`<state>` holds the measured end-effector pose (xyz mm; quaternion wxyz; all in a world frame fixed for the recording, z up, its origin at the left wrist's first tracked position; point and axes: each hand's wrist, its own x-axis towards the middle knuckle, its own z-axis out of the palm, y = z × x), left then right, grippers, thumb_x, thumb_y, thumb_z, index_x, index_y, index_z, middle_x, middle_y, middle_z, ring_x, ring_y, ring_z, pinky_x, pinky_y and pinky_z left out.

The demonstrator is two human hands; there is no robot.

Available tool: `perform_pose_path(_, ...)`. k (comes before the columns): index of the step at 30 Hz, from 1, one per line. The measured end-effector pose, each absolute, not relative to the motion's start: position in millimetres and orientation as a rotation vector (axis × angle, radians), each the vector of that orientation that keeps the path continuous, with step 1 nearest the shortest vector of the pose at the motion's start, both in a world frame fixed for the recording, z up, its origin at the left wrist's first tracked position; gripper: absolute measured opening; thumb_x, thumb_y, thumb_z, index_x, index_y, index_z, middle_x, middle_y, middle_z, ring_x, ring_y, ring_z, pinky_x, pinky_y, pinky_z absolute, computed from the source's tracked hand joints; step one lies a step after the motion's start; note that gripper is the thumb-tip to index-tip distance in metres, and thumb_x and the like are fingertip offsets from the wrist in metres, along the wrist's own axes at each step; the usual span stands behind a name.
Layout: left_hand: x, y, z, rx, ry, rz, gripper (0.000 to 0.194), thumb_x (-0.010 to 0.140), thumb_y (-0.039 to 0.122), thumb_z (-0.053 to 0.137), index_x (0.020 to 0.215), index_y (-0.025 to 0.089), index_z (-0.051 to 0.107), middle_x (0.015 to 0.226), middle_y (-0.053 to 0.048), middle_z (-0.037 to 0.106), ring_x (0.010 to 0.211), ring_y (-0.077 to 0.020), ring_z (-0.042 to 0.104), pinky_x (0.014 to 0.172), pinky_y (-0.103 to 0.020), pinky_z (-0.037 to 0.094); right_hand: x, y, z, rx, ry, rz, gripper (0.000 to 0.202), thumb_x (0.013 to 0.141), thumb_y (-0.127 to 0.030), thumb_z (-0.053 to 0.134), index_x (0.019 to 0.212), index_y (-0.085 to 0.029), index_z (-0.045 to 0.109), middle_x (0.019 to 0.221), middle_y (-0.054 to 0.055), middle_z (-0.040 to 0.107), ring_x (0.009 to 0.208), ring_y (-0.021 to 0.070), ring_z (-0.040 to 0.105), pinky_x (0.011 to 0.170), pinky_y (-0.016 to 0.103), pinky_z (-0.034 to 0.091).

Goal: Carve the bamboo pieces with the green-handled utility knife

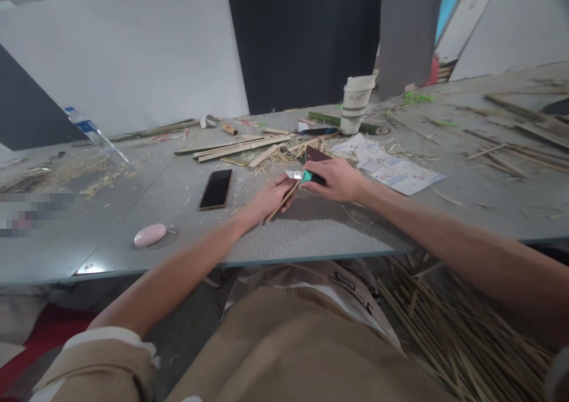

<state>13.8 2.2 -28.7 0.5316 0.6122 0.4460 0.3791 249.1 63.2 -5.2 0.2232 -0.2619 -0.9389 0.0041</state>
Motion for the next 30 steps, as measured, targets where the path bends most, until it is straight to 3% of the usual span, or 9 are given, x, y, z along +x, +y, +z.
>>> perform_pose_path(10,9,8,-33,1.454,1.07,0.913,0.036,0.113,0.047,0.07,0.129,0.015,0.072,0.112,-0.007,0.076,0.087,-0.0157,0.073,0.076,-0.031,0.066,249,70,-8,-0.752,-2.614,0.051,0.073,0.112,-0.082,0.028,0.109,-0.018,0.063,0.08,0.001,0.057,0.067,0.0117,0.04,0.069,0.028,0.027)
perform_pose_path(14,7,12,-40,1.458,1.067,0.925,0.035,0.113,0.047,0.07,0.127,0.015,0.072,0.106,-0.005,0.075,0.08,-0.0136,0.07,0.07,-0.028,0.064,249,70,-8,-0.755,-2.603,0.059,0.072,0.112,-0.083,0.029,0.11,-0.02,0.063,0.082,0.004,0.061,0.07,0.0134,0.043,0.069,0.03,0.024)
perform_pose_path(24,8,8,-33,1.484,1.117,0.9,0.036,0.113,0.048,0.068,0.128,0.016,0.072,0.111,-0.007,0.076,0.085,-0.0152,0.072,0.075,-0.031,0.066,248,70,-7,-0.768,-2.64,0.104,0.07,0.111,-0.081,0.029,0.102,-0.02,0.061,0.078,0.004,0.06,0.069,0.0131,0.047,0.069,0.03,0.026)
perform_pose_path(30,9,6,-29,1.484,1.118,0.894,0.035,0.113,0.048,0.068,0.125,0.015,0.072,0.104,-0.005,0.074,0.078,-0.013,0.069,0.069,-0.028,0.063,248,73,-10,-0.799,-2.649,0.142,0.07,0.11,-0.083,0.033,0.104,-0.02,0.063,0.08,0.004,0.061,0.07,0.0135,0.046,0.071,0.03,0.026)
